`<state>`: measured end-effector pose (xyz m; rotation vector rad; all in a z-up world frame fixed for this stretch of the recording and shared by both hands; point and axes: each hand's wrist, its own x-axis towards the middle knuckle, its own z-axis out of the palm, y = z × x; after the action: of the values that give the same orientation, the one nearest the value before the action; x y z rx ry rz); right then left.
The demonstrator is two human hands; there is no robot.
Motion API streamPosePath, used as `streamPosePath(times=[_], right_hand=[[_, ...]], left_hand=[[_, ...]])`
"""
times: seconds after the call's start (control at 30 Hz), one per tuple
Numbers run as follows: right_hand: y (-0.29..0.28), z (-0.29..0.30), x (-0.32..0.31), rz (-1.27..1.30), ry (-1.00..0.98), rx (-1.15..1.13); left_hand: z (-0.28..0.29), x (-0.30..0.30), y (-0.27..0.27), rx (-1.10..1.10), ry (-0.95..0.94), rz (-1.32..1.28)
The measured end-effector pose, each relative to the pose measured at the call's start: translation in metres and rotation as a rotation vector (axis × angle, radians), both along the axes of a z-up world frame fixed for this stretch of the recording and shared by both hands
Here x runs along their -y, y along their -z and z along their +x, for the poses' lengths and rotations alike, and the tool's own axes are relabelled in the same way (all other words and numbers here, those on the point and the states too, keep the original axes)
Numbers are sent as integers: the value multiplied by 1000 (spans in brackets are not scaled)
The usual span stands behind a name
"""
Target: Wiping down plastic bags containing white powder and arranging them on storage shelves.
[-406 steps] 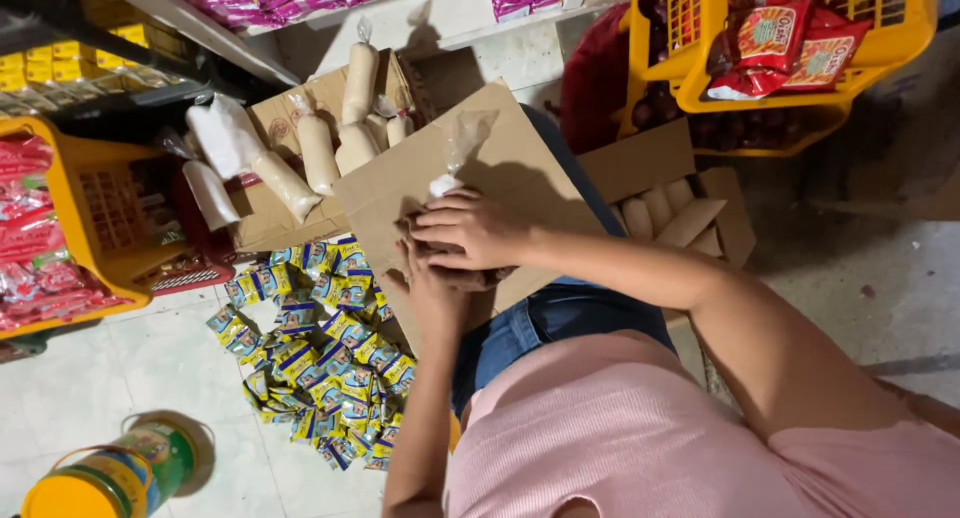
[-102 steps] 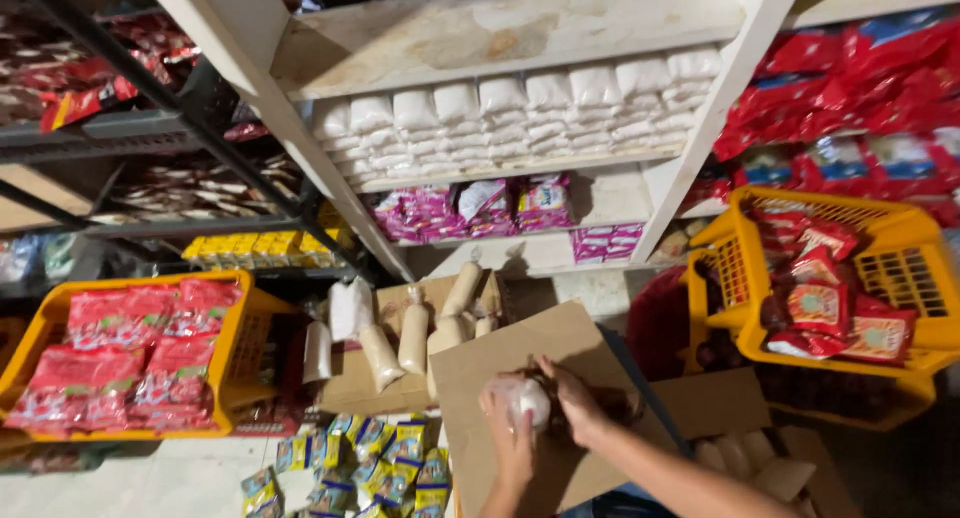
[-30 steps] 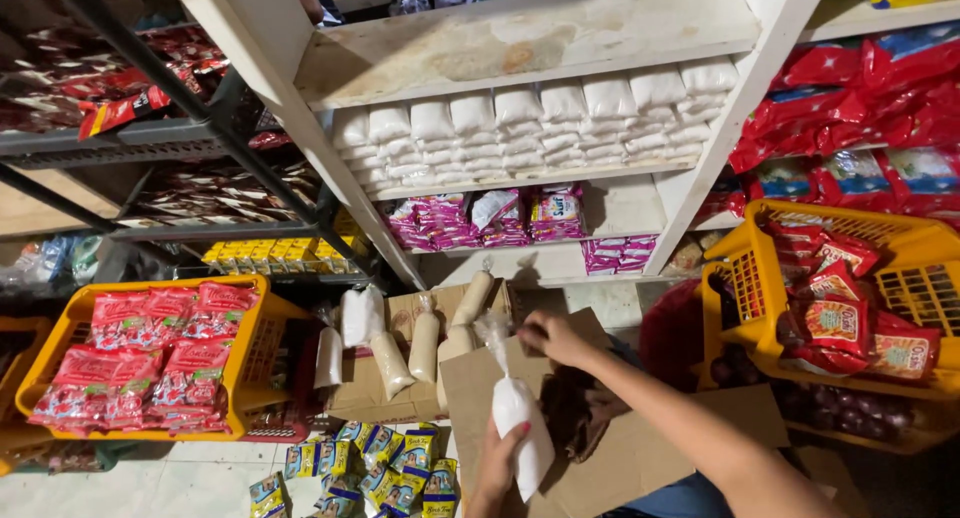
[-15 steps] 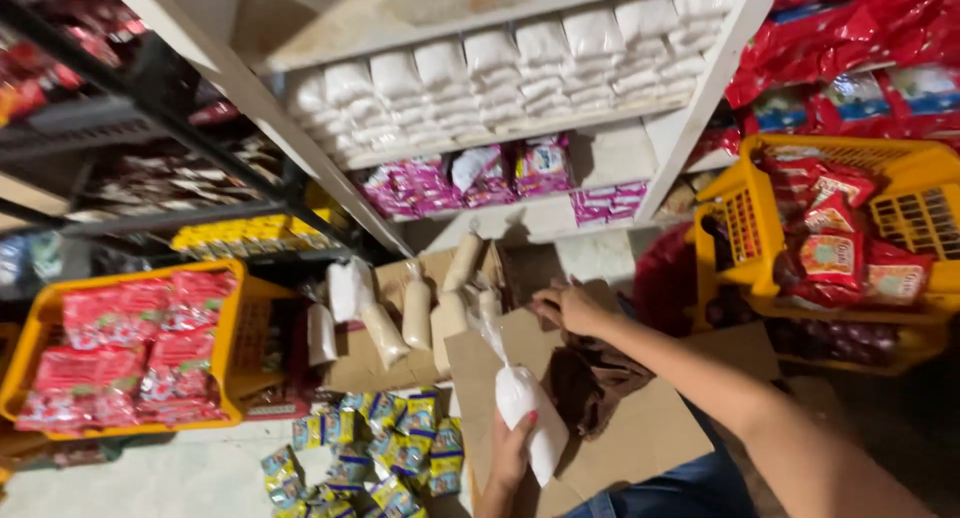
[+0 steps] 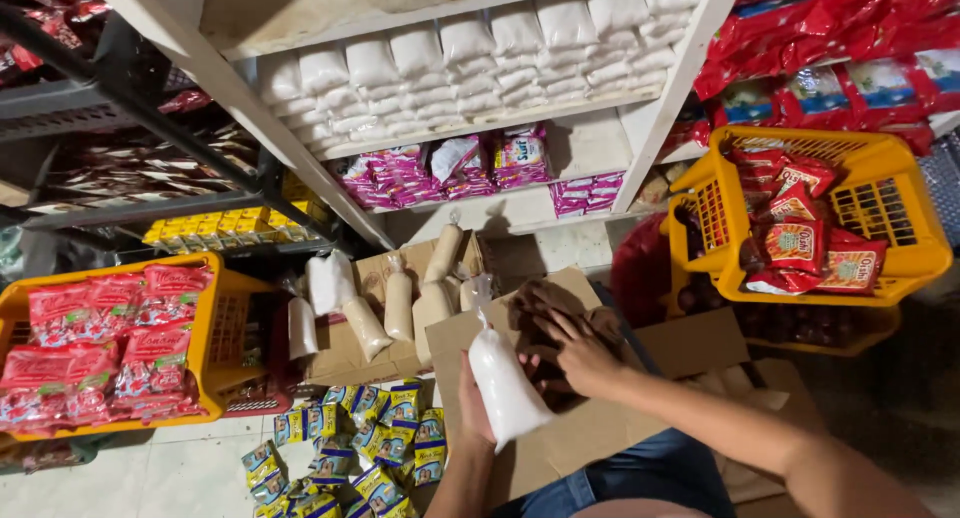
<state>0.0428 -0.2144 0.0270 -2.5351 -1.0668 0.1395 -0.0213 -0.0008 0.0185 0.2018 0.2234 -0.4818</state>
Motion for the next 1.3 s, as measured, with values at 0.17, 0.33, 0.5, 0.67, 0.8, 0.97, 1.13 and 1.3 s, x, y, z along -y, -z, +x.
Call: streamPosePath(times=[0.17,0.33,0.5,0.67,0.8,0.97,1.13,1.3], right_hand=[[71,26,7,-35,54,92],[60,57,-1,129,309,-73],[-61,-14,-42,791,345,-379],[-48,-43,-61,468,-221,148],[-2,-14,-73,409,-123,86],[-24,-5,-76,563,234,-204],[-29,-50,-67,488,-7,49],[-33,-44,-69,413,-165,121]], left_hand=[[3,3,8,-27,6,-101],[-2,4,-2,0,45,-84],[3,1,23,-103,-15,-21],[18,-2,43,-117,-68,64],[10,-7,74,-156,-61,92],[13,-4,89,-62,-98,81],[10,-6,88,-115,-108,231],[3,-13,129,-18,-96,272]])
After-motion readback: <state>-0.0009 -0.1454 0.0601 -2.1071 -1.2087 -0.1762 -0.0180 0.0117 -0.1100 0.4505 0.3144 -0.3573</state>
